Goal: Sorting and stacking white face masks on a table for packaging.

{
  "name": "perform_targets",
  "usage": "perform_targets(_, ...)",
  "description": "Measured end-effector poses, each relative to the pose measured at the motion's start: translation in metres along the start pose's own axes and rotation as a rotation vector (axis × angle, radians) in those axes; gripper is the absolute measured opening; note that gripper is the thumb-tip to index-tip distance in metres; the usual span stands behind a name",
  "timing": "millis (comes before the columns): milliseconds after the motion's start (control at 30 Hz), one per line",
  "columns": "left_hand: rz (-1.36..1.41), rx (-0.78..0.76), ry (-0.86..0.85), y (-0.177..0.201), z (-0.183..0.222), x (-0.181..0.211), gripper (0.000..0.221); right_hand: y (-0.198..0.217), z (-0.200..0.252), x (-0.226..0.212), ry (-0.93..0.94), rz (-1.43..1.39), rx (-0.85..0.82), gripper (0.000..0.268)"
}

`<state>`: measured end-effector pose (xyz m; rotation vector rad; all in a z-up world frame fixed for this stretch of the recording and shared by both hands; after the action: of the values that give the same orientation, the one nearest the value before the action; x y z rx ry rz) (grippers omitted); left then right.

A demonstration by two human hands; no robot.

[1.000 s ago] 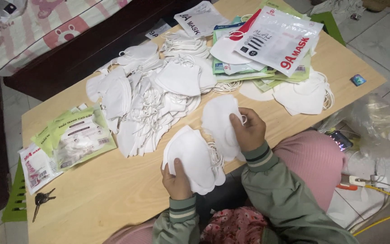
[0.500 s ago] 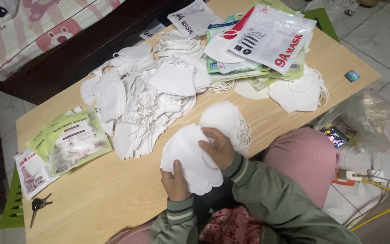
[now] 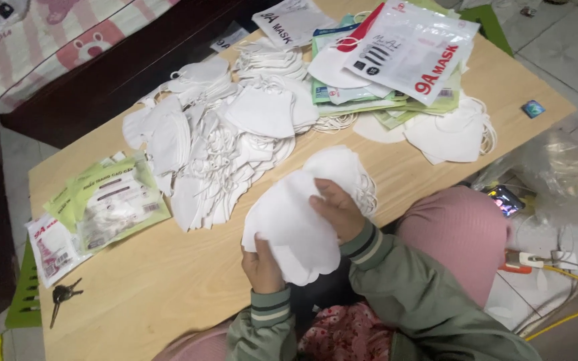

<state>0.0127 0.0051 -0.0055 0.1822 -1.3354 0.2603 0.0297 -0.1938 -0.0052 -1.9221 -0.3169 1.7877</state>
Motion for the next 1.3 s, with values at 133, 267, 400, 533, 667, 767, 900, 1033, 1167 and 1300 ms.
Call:
perform_targets(133,-0.072,0.066,0.044,0.0,-0.001,-0.005,0.041,0.006,-0.004,0.017,0.035,-0.166,0.007,0.044)
perform_targets(267,-0.001,-0.026,0.026,0.008,-0.012,-0.032,0.052,0.005,-0.003,0.035,-0.063,-0.071,0.058,0.05)
perform_targets(400,0.091,-0.074,0.108,0.013,-0.014,-0.048,0.078,-0.03,0.008,0.01,-0.045,0.087,0.133,0.051)
perform_targets(533,0.1,-0.032,0.261,0.005,-0.003,-0.012,0.074,-0.047,0.014,-0.007,-0.054,0.129,0.14,0.053)
perform_targets(667,0.082,-0.046,0.123,0.005,-0.006,-0.004,0.058,-0.032,0.01,0.012,-0.026,0.255,0.107,0.047)
perform_targets(767,0.059,-0.046,0.151,0.003,-0.007,0.001,0.059,-0.025,0.01,0.018,-0.014,0.321,0.087,0.041)
perform_targets(900,0.229,-0.012,0.222,0.004,-0.005,-0.006,0.073,-0.03,0.012,0.014,0.013,0.355,0.112,0.038)
perform_targets(1033,0.189,-0.003,0.276,0.009,-0.011,-0.01,0.069,-0.043,0.012,-0.003,0.008,0.419,0.114,0.042)
perform_targets(1167,0.292,-0.085,0.325,0.007,-0.005,-0.004,0.064,-0.035,0.011,0.012,0.006,0.468,0.126,0.045)
perform_targets(1300,0.629,-0.369,0.453,0.012,-0.005,0.006,0.068,-0.007,0.005,0.043,0.038,0.334,-0.036,0.042)
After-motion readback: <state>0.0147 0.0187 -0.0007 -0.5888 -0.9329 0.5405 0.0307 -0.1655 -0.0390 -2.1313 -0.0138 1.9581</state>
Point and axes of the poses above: each hand's wrist, its own z-axis away from the middle knuckle, its own y-axis out of the back of the hand, x = y × z, the point moved 1 cm from there along -z, towards the middle knuckle, and after that the axes turned 9 degrees about y, right-handed, at the moved point
